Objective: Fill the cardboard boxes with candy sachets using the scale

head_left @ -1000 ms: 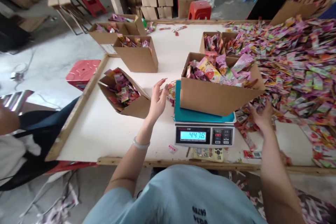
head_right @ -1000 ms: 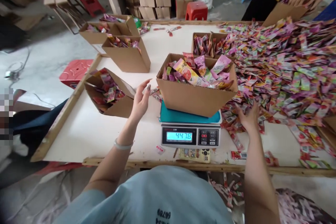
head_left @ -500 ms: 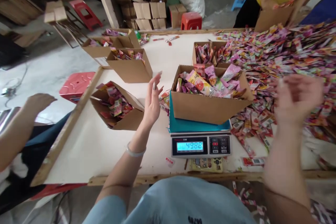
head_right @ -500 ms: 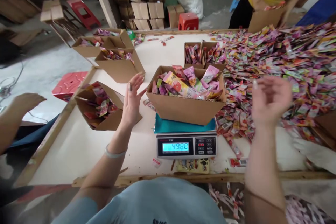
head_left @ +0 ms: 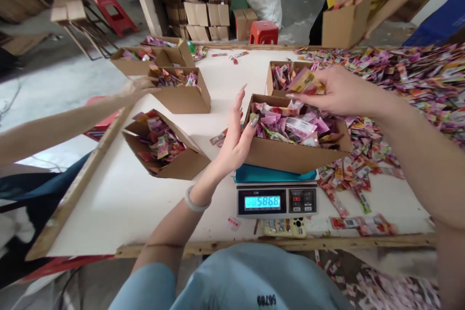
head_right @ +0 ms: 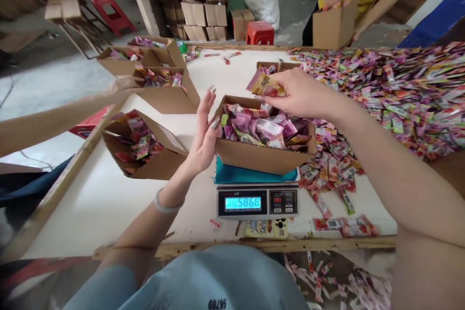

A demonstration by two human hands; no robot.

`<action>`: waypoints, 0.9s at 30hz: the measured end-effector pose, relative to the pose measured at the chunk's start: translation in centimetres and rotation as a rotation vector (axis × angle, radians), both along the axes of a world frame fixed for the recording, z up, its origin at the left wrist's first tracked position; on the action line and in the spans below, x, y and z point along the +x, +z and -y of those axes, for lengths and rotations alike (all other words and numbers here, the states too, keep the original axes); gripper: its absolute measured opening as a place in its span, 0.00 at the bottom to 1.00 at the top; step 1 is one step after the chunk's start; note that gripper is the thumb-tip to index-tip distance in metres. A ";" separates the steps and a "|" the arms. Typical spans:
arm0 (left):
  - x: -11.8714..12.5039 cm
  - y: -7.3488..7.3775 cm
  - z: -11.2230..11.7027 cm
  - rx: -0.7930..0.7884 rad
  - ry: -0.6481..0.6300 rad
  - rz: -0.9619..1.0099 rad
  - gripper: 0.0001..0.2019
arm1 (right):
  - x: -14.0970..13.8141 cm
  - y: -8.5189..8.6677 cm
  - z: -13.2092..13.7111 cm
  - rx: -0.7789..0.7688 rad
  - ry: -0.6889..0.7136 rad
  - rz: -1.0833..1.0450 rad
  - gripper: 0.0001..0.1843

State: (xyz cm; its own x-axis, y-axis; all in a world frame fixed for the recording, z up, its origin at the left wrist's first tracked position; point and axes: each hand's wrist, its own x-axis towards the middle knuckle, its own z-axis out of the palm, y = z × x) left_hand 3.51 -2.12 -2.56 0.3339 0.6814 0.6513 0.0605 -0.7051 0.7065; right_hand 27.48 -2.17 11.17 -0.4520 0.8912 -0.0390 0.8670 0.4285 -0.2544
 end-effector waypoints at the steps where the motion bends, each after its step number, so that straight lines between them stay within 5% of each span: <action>1: 0.0 0.0 0.0 0.008 -0.001 -0.008 0.35 | 0.2 -0.1 0.2 -0.040 -0.005 -0.036 0.27; 4: 0.2 -0.2 -0.1 0.009 0.007 -0.010 0.35 | -0.5 -1.3 0.4 -0.147 0.021 0.026 0.32; 6: 0.3 -0.3 0.0 0.010 0.020 -0.006 0.35 | -1.0 -1.8 0.2 -0.157 0.079 0.061 0.27; 15: -1.0 0.5 0.1 0.026 0.038 -0.065 0.37 | 0.7 -1.3 0.1 -0.177 0.045 -0.226 0.27; 22: -1.9 2.5 0.5 -0.036 0.024 0.038 0.30 | 1.2 -2.7 0.3 0.108 -0.114 -0.466 0.18; 27: -1.7 3.3 0.5 -0.091 0.042 0.069 0.33 | 1.8 -1.2 1.2 0.132 0.002 -0.697 0.15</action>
State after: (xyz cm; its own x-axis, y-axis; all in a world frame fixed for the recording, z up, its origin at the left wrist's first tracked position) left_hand 1.80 -2.67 0.73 0.2603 0.7512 0.6065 0.0373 -0.6356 0.7711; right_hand 29.27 -3.38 9.94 -0.3341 0.8676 0.3684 0.5204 0.4957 -0.6953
